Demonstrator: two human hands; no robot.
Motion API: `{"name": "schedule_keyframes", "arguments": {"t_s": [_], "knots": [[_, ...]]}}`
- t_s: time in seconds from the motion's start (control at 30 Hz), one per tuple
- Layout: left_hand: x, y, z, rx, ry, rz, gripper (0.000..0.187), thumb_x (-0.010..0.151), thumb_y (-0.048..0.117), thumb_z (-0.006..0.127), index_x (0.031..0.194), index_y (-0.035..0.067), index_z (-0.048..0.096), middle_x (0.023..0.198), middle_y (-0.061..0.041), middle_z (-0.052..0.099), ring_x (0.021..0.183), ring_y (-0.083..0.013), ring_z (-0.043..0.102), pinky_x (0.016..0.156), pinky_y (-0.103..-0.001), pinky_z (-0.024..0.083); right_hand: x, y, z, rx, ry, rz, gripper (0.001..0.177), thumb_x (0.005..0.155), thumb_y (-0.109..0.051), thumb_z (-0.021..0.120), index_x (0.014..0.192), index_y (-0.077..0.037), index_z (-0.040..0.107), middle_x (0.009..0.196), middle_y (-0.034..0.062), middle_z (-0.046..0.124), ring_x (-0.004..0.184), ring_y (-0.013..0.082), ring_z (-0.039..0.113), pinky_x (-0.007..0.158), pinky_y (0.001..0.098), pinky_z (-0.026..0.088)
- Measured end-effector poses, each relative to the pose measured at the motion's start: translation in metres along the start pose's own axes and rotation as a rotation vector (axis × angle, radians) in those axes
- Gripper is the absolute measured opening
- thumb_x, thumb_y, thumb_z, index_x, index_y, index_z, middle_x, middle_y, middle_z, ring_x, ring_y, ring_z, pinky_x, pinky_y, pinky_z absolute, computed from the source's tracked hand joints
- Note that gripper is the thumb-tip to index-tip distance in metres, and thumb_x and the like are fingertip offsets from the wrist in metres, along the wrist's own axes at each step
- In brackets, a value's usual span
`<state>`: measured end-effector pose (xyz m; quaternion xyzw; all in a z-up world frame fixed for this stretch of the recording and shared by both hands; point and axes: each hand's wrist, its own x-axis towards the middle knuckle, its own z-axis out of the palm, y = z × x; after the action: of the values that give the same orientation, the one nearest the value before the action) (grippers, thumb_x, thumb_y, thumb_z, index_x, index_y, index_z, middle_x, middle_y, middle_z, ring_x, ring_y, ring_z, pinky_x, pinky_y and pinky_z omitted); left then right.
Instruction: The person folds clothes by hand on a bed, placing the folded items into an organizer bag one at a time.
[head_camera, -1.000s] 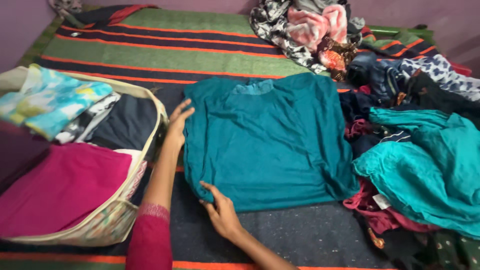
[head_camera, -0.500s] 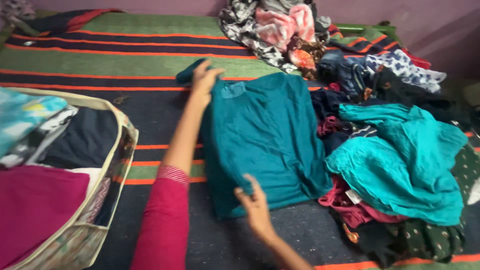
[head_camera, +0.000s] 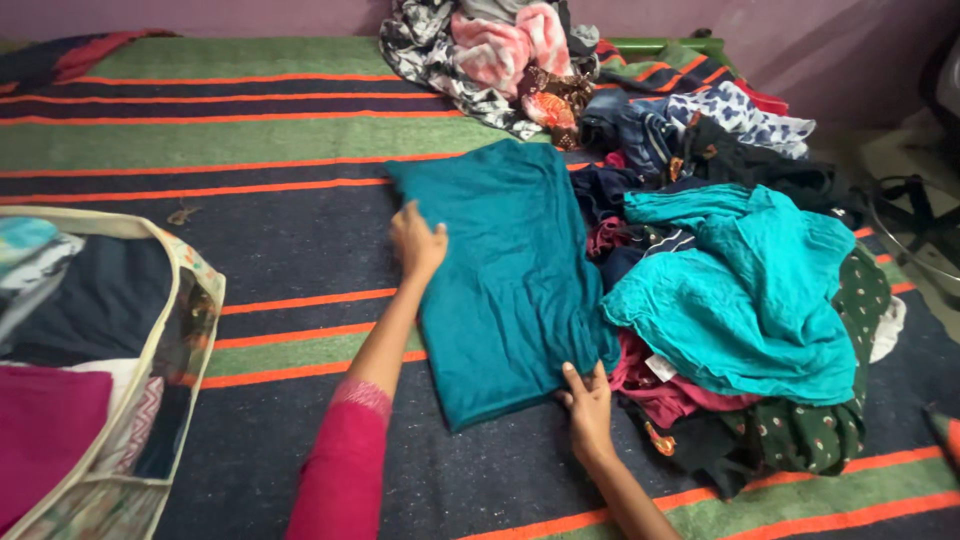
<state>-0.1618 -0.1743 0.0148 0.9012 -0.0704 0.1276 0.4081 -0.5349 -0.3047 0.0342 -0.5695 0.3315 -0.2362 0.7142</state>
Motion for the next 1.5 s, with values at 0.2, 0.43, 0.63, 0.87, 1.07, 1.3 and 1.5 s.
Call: {"name": "schedule_keyframes", "arguments": {"t_s": [0.2,0.43,0.63,0.87,1.07,1.3,1.5], "knots": [[-0.072,-0.039,-0.021,-0.535,-0.142,-0.301,0.09,0.078,0.03,0.084,0.147,-0.003,0.038,0.139,-0.026,0.057,0.128,-0.0369,0.059,0.109,-0.043,0.047,-0.006,-0.019,0.008,-0.045,-0.027,0.013,0.031,0.097,-0.025,0.072,0.124,-0.013,0.062,0.104,-0.0039,0.064,0.087,0.0081,0.056,0.064,0.0273,0.048],[-0.161,-0.011,-0.114,-0.725,-0.402,0.176,0.097,0.073,0.005,0.089,0.152,0.003,0.033,0.15,-0.016,0.043,0.137,-0.0312,0.039,0.11,-0.043,0.035,-0.008,-0.017,0.011,0.003,-0.042,-0.004,0.029,0.094,-0.022,0.066,0.122,-0.018,0.063,0.109,-0.0079,0.07,0.085,0.0058,0.061,0.059,0.0254,0.047],[-0.224,-0.012,-0.154,-0.803,-0.91,-0.137,0.034,0.089,0.009,0.081,0.122,0.003,0.077,0.125,-0.012,0.073,0.114,-0.0216,0.064,0.1,-0.033,0.051,0.0,-0.018,0.014,-0.033,-0.047,-0.03,0.027,0.096,-0.016,0.072,0.122,-0.012,0.064,0.107,-0.003,0.069,0.078,0.0078,0.057,0.053,0.0229,0.04],[-0.158,-0.037,-0.245,-0.562,-0.968,0.014,0.047,0.082,0.005,0.073,0.128,0.012,0.072,0.133,-0.007,0.07,0.125,-0.0222,0.063,0.11,-0.035,0.046,-0.045,-0.018,0.039,-0.148,-0.179,0.157,0.093,0.086,-0.011,0.077,0.158,-0.003,0.019,0.086,0.0274,0.071,0.064,0.0292,0.068,0.055,0.0342,0.056],[-0.109,-0.123,-0.323,-0.228,-0.902,0.053,0.042,0.082,0.005,0.066,0.123,0.011,0.074,0.131,-0.009,0.073,0.128,-0.0239,0.065,0.11,-0.036,0.046,-0.101,-0.005,0.067,-0.1,-0.646,0.403,0.075,0.092,-0.014,0.066,0.154,-0.009,0.024,0.093,0.0136,0.075,0.07,0.0211,0.073,0.06,0.0313,0.059],[-0.201,-0.053,-0.289,0.14,-0.309,0.583,0.034,0.091,0.029,0.071,0.116,0.006,0.071,0.127,-0.014,0.069,0.125,-0.0359,0.061,0.11,-0.049,0.045,-0.017,0.012,0.045,-0.224,-0.391,0.1,0.043,0.094,-0.012,0.061,0.137,-0.008,0.056,0.095,0.0095,0.07,0.074,0.0197,0.068,0.061,0.0327,0.057],[-0.263,0.006,-0.232,0.044,-0.467,0.864,0.07,0.09,0.043,0.071,0.141,-0.001,0.052,0.14,-0.026,0.059,0.132,-0.0415,0.053,0.11,-0.052,0.039,0.09,0.018,0.032,-0.088,-0.198,0.024,0.042,0.096,-0.009,0.059,0.137,-0.002,0.053,0.107,0.0009,0.066,0.092,0.0114,0.066,0.074,0.0307,0.059]]}}
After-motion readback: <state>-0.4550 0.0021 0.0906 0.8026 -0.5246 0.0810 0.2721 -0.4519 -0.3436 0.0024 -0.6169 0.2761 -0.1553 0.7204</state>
